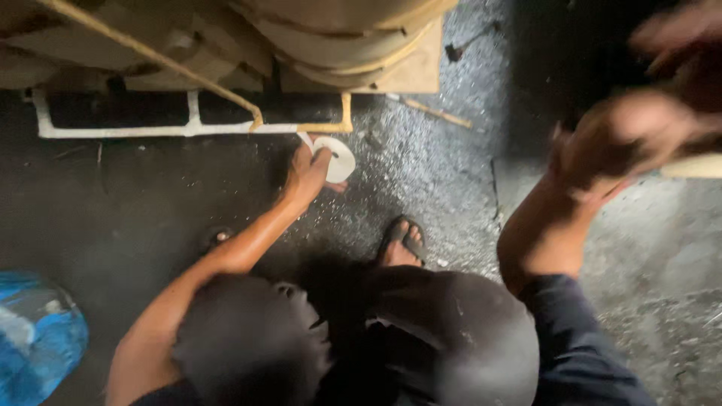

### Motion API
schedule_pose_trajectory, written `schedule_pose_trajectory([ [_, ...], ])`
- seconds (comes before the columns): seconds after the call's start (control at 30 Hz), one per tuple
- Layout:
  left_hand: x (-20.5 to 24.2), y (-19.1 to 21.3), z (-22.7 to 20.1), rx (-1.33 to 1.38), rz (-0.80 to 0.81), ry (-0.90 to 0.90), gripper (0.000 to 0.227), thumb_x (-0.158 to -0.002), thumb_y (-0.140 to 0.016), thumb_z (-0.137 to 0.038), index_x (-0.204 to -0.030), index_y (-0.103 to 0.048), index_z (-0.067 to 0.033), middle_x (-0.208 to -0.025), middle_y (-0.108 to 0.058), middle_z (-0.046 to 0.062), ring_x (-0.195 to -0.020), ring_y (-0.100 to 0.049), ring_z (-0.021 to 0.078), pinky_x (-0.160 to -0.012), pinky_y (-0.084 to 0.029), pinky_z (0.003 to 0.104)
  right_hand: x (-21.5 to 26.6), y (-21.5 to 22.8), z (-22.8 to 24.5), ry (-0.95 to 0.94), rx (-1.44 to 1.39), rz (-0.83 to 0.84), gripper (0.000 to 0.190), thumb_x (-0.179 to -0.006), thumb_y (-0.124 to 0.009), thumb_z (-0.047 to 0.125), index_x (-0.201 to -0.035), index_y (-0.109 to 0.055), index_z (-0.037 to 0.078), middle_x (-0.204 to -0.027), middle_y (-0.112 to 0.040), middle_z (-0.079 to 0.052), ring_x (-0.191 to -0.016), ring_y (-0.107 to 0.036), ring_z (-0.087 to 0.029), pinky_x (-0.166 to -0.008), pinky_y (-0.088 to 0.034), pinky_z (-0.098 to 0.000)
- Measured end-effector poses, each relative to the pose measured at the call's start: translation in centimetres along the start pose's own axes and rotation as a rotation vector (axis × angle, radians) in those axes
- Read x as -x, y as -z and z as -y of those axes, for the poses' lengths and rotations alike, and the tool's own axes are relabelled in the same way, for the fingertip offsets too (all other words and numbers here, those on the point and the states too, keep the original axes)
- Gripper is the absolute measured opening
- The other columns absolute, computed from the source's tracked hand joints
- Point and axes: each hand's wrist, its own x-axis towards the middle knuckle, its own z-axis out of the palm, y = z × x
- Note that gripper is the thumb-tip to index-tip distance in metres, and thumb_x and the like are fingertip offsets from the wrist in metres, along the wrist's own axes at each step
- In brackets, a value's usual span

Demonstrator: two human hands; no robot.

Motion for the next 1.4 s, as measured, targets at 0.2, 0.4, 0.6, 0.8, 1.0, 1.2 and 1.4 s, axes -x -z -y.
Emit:
schedule_pose_trajectory([
  [0.2, -0.2, 0.4, 0.4, -0.019, 0.021, 0.006, 0.030, -0.098, -0.044, -0.007, -0.124, -0.050, 0.0059, -0.094, -0.071, 0.022, -0.064, -0.076, 0.0305, -0.050, -0.063, 0.037, 2.6, -1.8, -2.1, -0.065, -0.303, -0.387, 0.055, -0.082, -0.084, 0.033, -0.122, -0.065, 0.000, -0.118, -0.070, -0.013, -0.106, -0.072, -0.028, -0.092, -0.062, -0.0416],
  [0.4, 0.0, 0.4, -0.3, -0.007, 0.019, 0.003, 0.032, -0.096, -0.042, -0.007, -0.125, -0.049, 0.0057, -0.095, -0.070, 0.021, -0.064, -0.075, 0.0304, -0.048, -0.065, 0.038, 1.9, -5.9, -2.0, 0.039, -0.481, -0.618, 0.045, -0.091, -0.078, 0.029, -0.123, -0.064, 0.000, -0.121, -0.068, -0.013, -0.105, -0.072, -0.027, -0.089, -0.065, -0.0417],
  [0.6, 0.0, 0.7, 0.1, -0.044, 0.066, -0.002, 0.031, -0.099, -0.043, -0.007, -0.126, -0.050, 0.0067, -0.095, -0.070, 0.023, -0.065, -0.075, 0.0297, -0.050, -0.065, 0.037, 3.1, -11.6, -2.7, 0.071, -0.549, -0.679, 0.035, -0.101, -0.072, 0.025, -0.123, -0.063, -0.001, -0.123, -0.066, -0.014, -0.105, -0.071, -0.027, -0.087, -0.068, -0.0417],
  [0.8, -0.1, 0.7, -0.3, -0.023, 0.077, 0.010, 0.033, -0.099, -0.043, -0.009, -0.128, -0.047, 0.0056, -0.097, -0.070, 0.021, -0.064, -0.075, 0.0291, -0.049, -0.064, 0.037, 4.0, -14.0, -2.8, 0.045, -0.481, -0.691, 0.034, -0.106, -0.071, 0.024, -0.125, -0.064, -0.002, -0.125, -0.064, -0.014, -0.110, -0.068, -0.028, -0.097, -0.061, -0.0415],
  [1.0, 0.1, 0.8, -0.1, -0.025, 0.079, 0.016, 0.034, -0.099, -0.044, -0.010, -0.129, -0.048, 0.0059, -0.097, -0.068, 0.021, -0.063, -0.074, 0.0291, -0.049, -0.064, 0.037, 3.5, -14.9, -2.4, 0.026, -0.454, -0.711, 0.038, -0.103, -0.070, 0.023, -0.133, -0.059, 0.003, -0.130, -0.062, -0.013, -0.114, -0.070, -0.028, -0.103, -0.058, -0.0403],
  [1.2, -0.2, 0.8, -0.3, -0.043, 0.088, 0.012, 0.034, -0.099, -0.045, -0.010, -0.130, -0.047, 0.0055, -0.095, -0.069, 0.022, -0.063, -0.075, 0.0295, -0.049, -0.064, 0.036, 1.4, -18.6, -3.0, 0.017, -0.491, -0.623, 0.035, -0.104, -0.067, 0.015, -0.135, -0.054, 0.006, -0.135, -0.058, -0.009, -0.124, -0.065, -0.025, -0.107, -0.057, -0.0399],
  [1.4, -0.3, 0.9, -0.4, -0.037, 0.087, 0.023, 0.034, -0.099, -0.045, -0.010, -0.129, -0.047, 0.0050, -0.095, -0.069, 0.021, -0.063, -0.075, 0.0290, -0.049, -0.064, 0.037, 2.7, -20.3, -2.4, -0.024, -0.186, -0.600, 0.040, -0.103, -0.071, 0.003, -0.140, -0.055, 0.007, -0.139, -0.059, -0.012, -0.134, -0.060, -0.025, -0.118, -0.050, -0.0408],
])
